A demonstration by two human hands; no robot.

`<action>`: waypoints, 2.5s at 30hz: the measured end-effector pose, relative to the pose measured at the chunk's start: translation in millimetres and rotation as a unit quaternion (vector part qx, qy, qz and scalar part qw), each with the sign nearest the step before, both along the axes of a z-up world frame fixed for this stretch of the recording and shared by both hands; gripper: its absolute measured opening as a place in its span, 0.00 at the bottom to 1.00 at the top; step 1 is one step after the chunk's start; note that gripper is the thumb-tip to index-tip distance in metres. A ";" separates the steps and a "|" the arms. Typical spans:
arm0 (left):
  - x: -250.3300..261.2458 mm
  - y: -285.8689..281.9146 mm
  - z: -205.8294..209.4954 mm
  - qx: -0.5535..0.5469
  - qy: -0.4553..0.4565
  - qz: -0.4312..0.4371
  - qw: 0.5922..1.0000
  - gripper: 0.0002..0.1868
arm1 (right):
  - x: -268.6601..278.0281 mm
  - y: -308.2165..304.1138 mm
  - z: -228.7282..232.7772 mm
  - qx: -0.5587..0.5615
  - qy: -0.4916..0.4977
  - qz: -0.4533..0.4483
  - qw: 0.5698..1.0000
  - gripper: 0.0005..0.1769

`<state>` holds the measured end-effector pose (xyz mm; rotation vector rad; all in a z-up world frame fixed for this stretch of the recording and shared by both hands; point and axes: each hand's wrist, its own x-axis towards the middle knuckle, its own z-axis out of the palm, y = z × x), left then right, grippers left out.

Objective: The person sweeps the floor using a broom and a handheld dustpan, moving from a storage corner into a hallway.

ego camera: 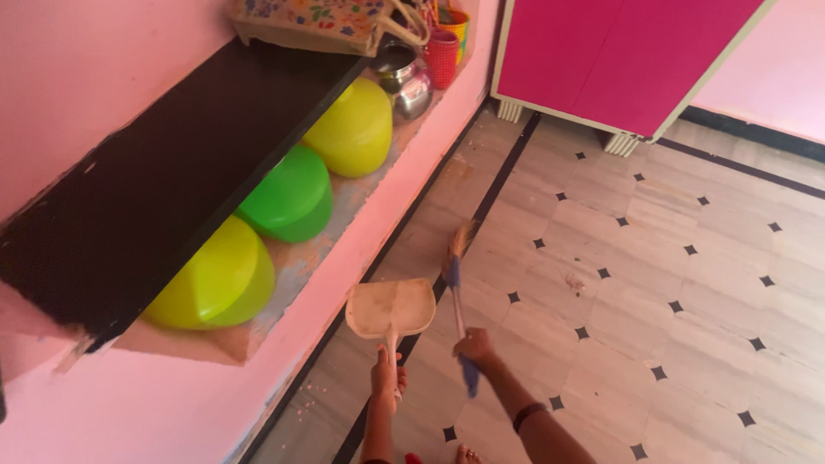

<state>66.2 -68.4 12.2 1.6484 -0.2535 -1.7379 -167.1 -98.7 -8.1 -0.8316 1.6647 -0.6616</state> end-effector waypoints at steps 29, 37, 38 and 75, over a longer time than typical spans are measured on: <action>-136.3 -22.5 -0.2 -0.023 -0.016 -0.251 0.968 0.36 | -75.7 128.8 2.3 0.070 0.071 -0.199 0.975 0.32; -126.1 -5.0 -2.6 -0.035 0.026 -0.310 0.950 0.35 | -13.5 190.7 -6.4 0.170 -0.108 -0.207 0.957 0.18; -120.8 -1.0 -3.9 -0.031 0.029 -0.310 0.950 0.36 | -4.7 198.9 -7.5 0.181 -0.134 -0.195 0.955 0.16; -29.0 83.0 -17.4 -0.039 0.013 -0.259 0.965 0.34 | -62.3 283.9 19.7 0.186 0.076 -0.148 0.968 0.15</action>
